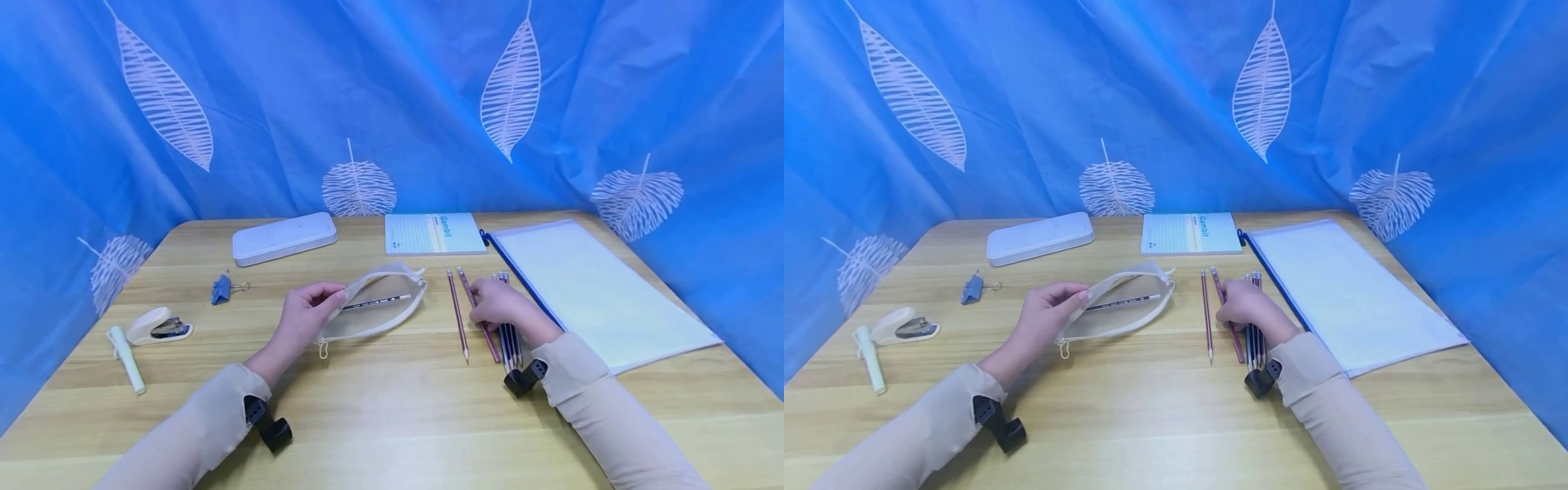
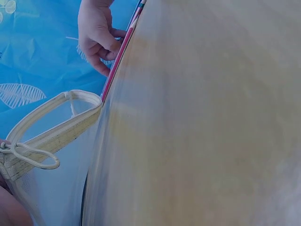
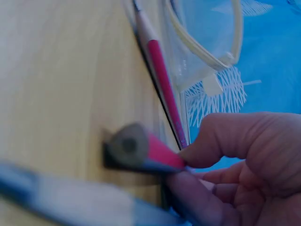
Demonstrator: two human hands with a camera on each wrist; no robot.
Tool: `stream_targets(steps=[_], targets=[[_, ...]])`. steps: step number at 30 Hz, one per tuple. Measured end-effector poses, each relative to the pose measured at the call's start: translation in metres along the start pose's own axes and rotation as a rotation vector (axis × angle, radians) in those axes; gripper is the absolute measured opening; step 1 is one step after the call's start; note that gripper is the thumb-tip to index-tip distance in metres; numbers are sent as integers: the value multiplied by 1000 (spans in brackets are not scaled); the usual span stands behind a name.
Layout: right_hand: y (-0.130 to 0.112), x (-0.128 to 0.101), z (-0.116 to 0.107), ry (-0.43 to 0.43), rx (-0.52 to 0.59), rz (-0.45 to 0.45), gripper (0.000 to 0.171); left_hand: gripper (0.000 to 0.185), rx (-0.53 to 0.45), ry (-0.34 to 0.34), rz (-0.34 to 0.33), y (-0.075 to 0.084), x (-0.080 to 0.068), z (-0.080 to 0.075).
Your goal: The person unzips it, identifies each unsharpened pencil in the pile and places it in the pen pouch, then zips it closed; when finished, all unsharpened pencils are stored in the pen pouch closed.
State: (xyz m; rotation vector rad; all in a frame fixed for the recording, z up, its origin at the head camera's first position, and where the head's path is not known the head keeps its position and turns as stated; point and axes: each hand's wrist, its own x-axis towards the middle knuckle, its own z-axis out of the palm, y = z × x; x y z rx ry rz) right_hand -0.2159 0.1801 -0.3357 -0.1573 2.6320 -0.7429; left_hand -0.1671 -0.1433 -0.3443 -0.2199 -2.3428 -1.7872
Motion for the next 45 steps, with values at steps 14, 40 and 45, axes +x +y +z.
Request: stream_targets(steps=[14,40,45], targets=[[-12,-11,-3,183,867,-120,59,18,19,-12,-22,0,1,1],[-116,3,101,91,1379,-57,21,15,-48,36,-80,10,1,20],[-119,5,105,92,1358,-41,24,16,-101,56,-117,4,1,22]])
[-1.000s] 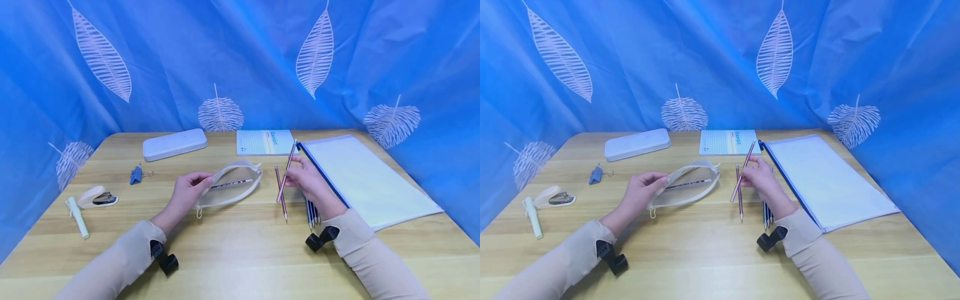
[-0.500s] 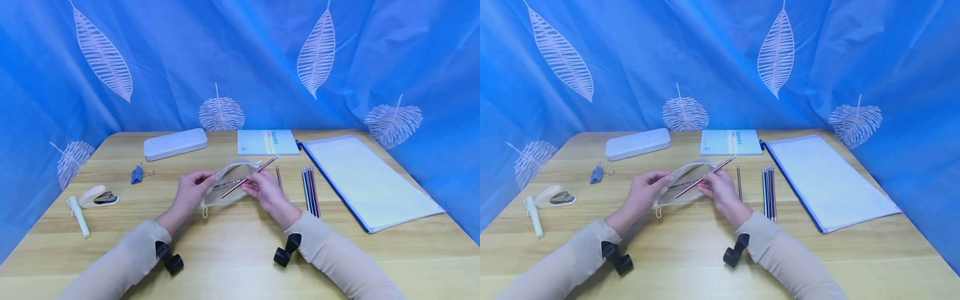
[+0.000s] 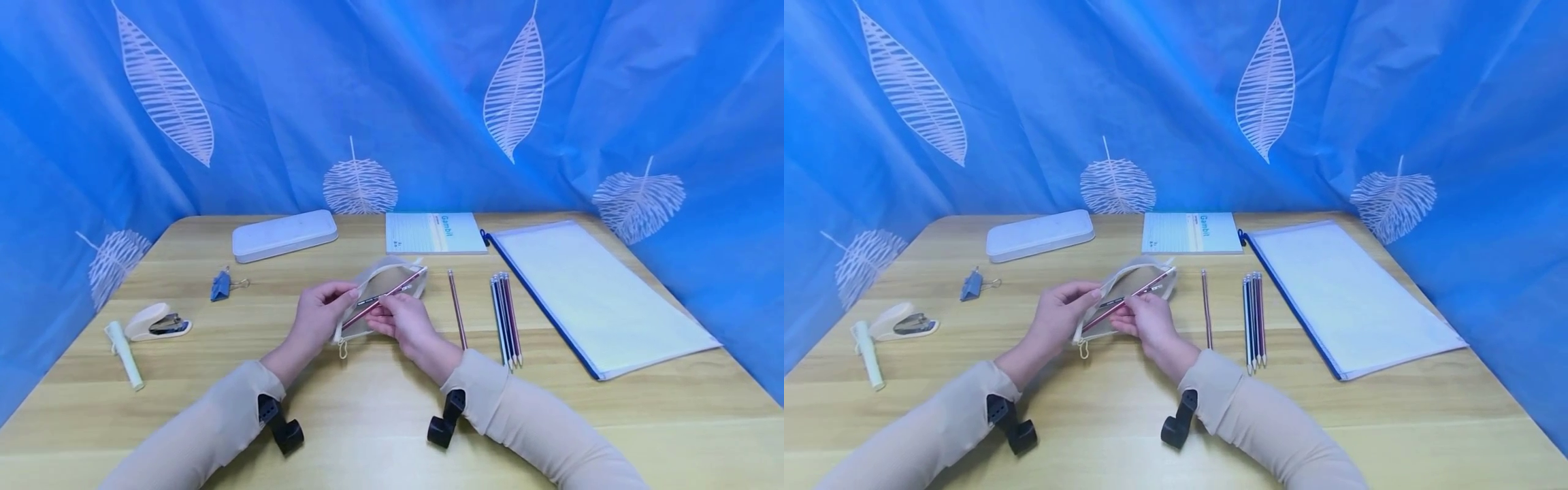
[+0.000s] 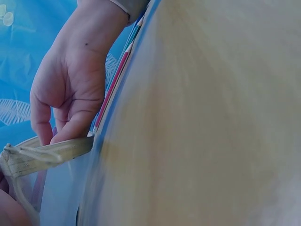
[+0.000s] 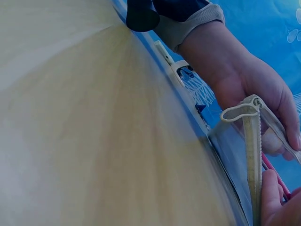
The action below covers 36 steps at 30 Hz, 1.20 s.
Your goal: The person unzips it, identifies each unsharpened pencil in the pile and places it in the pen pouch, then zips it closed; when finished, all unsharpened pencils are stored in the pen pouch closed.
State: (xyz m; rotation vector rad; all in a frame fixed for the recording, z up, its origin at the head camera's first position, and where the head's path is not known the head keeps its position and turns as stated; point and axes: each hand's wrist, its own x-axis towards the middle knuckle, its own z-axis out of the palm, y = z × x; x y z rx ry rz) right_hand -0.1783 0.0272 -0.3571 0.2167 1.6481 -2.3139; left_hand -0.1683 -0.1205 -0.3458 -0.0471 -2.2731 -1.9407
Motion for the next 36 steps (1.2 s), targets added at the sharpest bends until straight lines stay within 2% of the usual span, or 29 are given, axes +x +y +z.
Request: stream_targets(steps=[7,11,15,21,25,32,36], targets=[[6,3,4,-4,-4,10,18,16,-18,-28,9,-5,-2,2],[11,6,2,-21,7,25,22,15,-28,-58,0,-6,-5,4],[10,9,-1,-26,-27,14,28,16,-39,-92,-30,-4,-6,6],[-3,3,-3,-5,-82,-35,29,19,-35,-75,-102,-1,-2,4],[-11,-14,-4,-52,-125,-123,23,23,-75,-69,-147,-1,3,0],[-9,-38,-5,-302,-367,-360,15,25,-155,-81,-198,5,12,-4],[-2,-40,-4,-344,-447,-473,13,19,-251,-96,-223,10,14,0]])
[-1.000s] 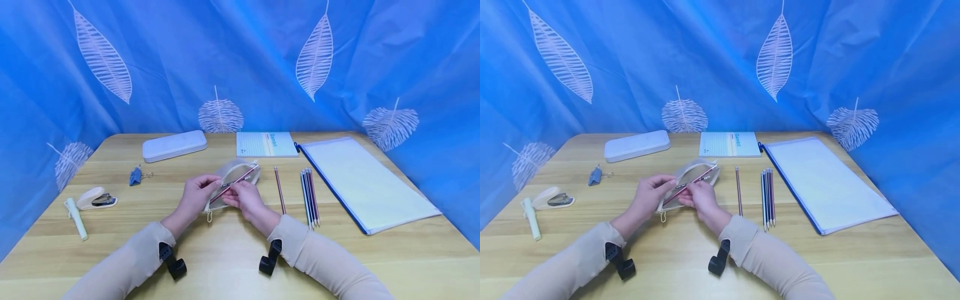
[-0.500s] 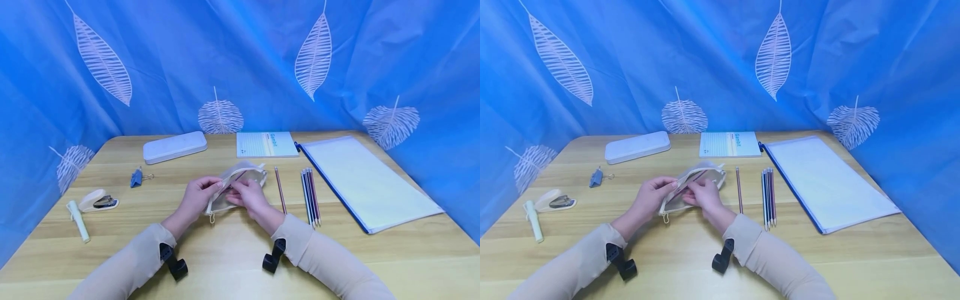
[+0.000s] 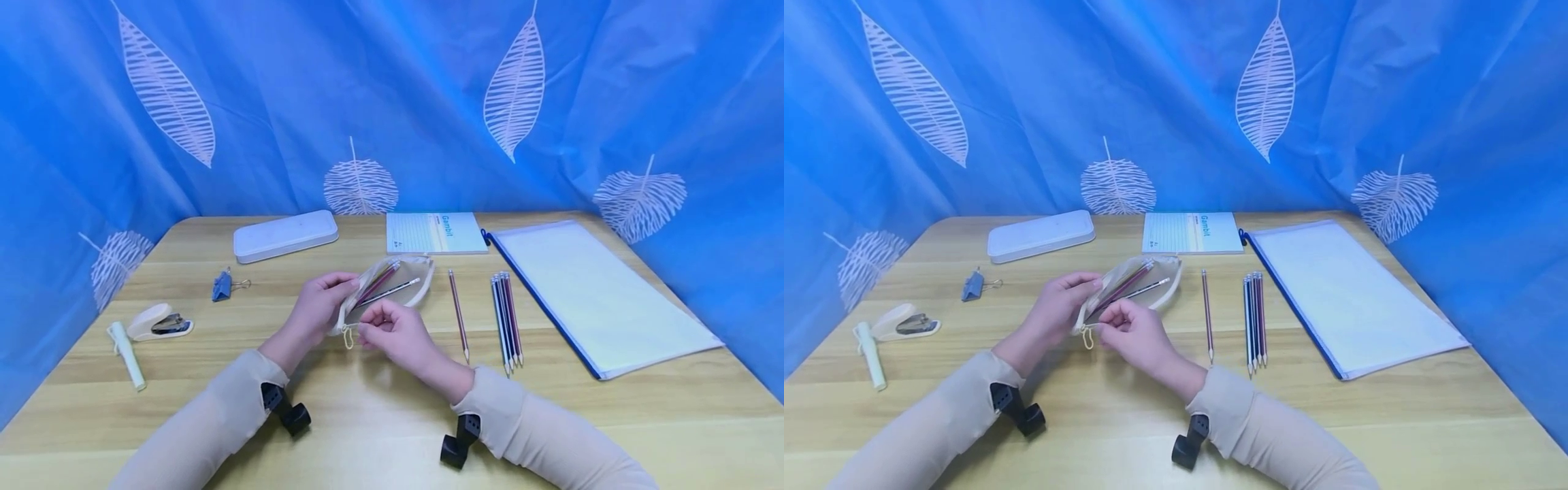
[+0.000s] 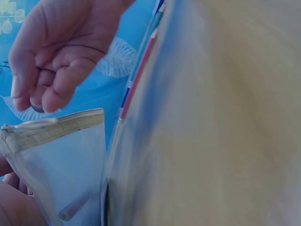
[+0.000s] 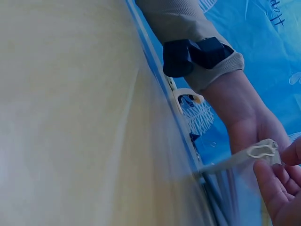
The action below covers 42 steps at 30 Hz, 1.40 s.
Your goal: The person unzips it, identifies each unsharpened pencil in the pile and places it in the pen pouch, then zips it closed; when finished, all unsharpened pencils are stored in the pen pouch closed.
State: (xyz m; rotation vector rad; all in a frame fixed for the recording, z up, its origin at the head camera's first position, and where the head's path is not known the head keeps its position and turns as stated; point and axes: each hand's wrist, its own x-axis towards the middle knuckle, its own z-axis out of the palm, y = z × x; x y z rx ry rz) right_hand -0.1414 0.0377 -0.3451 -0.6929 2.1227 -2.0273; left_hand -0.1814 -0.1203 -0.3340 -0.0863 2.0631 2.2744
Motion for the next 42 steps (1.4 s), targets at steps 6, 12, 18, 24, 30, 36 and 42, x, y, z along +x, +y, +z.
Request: stream_targets(steps=[6,12,18,24,30,36,42], targets=[[8,-1,7,19,-55,-48,18,12,-117,30,7,1,1,9],[13,0,14,26,30,-3,30,9,-86,90,14,-4,-1,17],[12,2,12,56,4,-5,18,20,-22,102,12,-5,-1,23],[8,5,6,-3,57,-11,11,25,67,46,7,-1,-4,18],[7,7,0,-41,22,-12,11,27,179,3,96,2,-21,-1],[8,9,-5,-56,20,-51,11,27,260,-70,115,2,-43,-18],[7,10,-5,-67,29,-72,9,37,341,-234,140,1,-54,-23]])
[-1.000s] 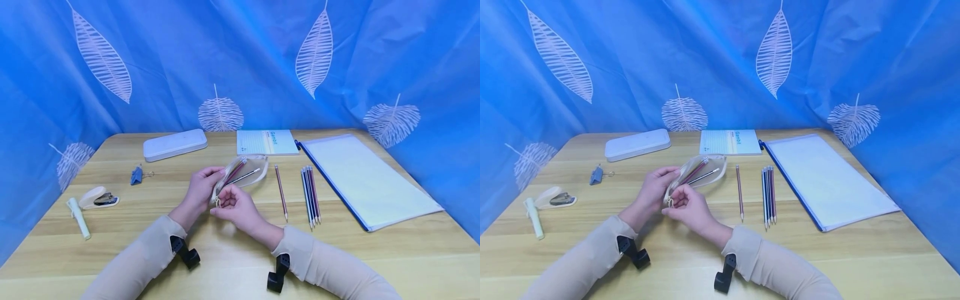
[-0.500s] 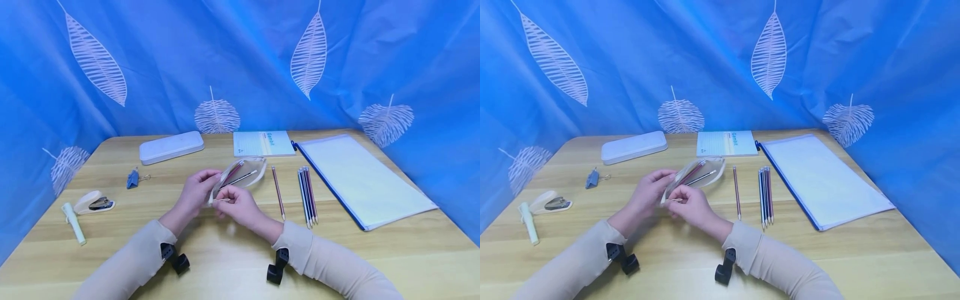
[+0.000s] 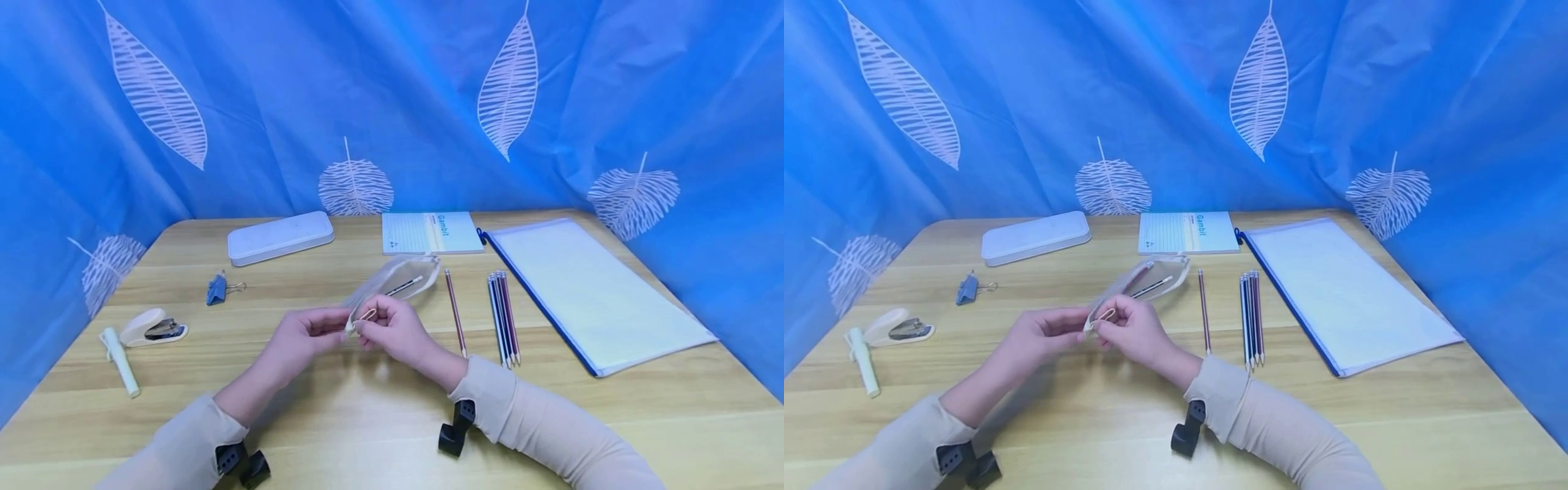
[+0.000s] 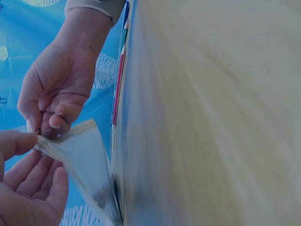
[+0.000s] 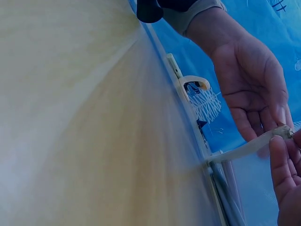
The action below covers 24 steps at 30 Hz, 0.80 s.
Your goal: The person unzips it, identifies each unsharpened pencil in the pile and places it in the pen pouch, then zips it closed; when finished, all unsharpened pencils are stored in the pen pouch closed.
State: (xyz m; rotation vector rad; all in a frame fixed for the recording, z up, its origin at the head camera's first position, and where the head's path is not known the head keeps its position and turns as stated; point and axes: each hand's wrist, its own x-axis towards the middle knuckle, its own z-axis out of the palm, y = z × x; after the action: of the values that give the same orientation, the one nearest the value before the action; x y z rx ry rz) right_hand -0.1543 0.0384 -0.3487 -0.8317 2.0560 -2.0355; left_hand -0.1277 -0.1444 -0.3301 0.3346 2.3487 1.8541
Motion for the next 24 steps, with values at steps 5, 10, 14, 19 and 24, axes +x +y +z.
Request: stream_targets(steps=[5,10,14,19,24], targets=[[-3,1,0,-11,-7,14,9,34,79,-6,-50,1,2,3],[-5,1,-2,-13,-28,61,7,21,181,25,-36,2,1,4],[-6,0,-10,11,-47,109,7,17,255,31,-25,4,-1,4],[-3,2,-24,50,-103,165,8,13,310,73,-50,4,-5,-4],[0,3,-46,101,-166,223,7,15,409,77,40,7,-9,-10]])
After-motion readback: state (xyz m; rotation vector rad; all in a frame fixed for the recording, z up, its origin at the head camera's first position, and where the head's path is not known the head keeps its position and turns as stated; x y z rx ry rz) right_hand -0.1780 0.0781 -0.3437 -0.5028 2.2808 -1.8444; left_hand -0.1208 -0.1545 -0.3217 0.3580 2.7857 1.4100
